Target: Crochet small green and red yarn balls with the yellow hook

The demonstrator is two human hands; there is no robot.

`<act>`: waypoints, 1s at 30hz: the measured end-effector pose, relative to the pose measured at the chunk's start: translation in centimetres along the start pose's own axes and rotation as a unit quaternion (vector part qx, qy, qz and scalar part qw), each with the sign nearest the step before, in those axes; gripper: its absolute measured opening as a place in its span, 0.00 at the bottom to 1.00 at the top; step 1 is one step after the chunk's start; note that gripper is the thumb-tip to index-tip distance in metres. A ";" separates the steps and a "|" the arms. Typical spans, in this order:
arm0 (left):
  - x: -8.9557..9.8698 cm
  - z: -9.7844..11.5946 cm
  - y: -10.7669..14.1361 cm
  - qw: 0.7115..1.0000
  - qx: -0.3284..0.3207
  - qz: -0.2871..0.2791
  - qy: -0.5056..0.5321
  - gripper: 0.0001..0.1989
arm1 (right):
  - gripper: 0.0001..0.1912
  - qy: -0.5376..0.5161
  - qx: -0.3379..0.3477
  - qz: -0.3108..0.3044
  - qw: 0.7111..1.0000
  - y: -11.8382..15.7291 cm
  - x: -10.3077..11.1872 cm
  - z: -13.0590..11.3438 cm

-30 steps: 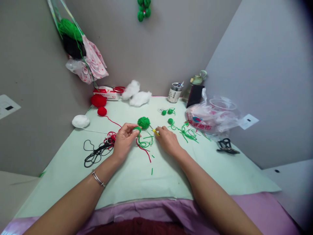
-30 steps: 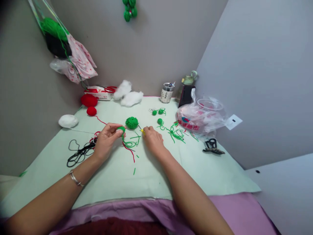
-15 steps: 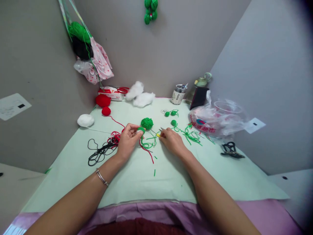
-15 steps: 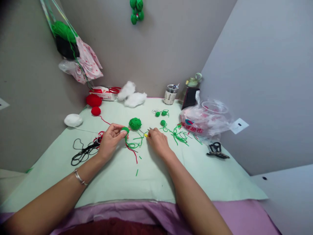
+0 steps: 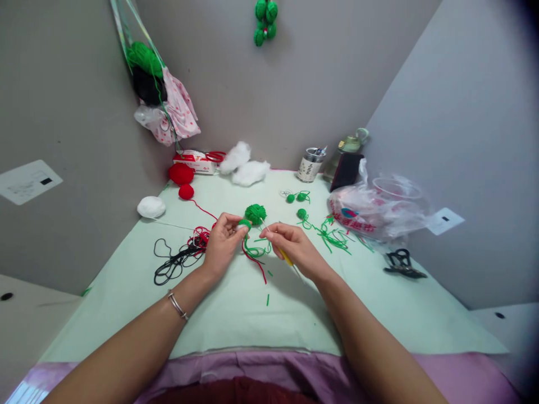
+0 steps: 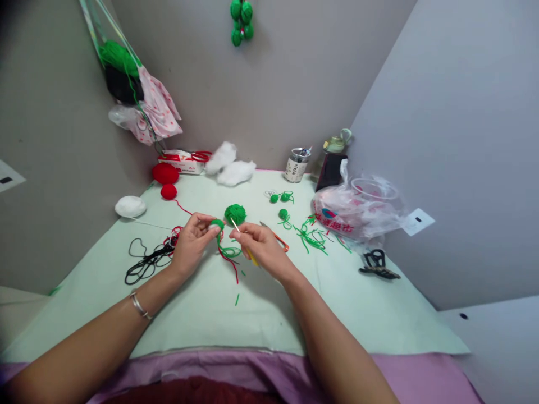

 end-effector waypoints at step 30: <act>-0.7 0.7 0.9 0.999 -0.018 -0.027 -0.035 0.11 | 0.15 -0.249 -0.085 -0.185 0.947 -1.1 -2.7 1.2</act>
Point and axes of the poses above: each hand's wrist, its own y-axis away from the middle knuckle, its own x-axis out of the back of the hand, z = x × y, the point moved 2 cm from there along -y, towards the middle knuckle, and after that the axes turned 12 degrees about -x, right-handed, at the moved point
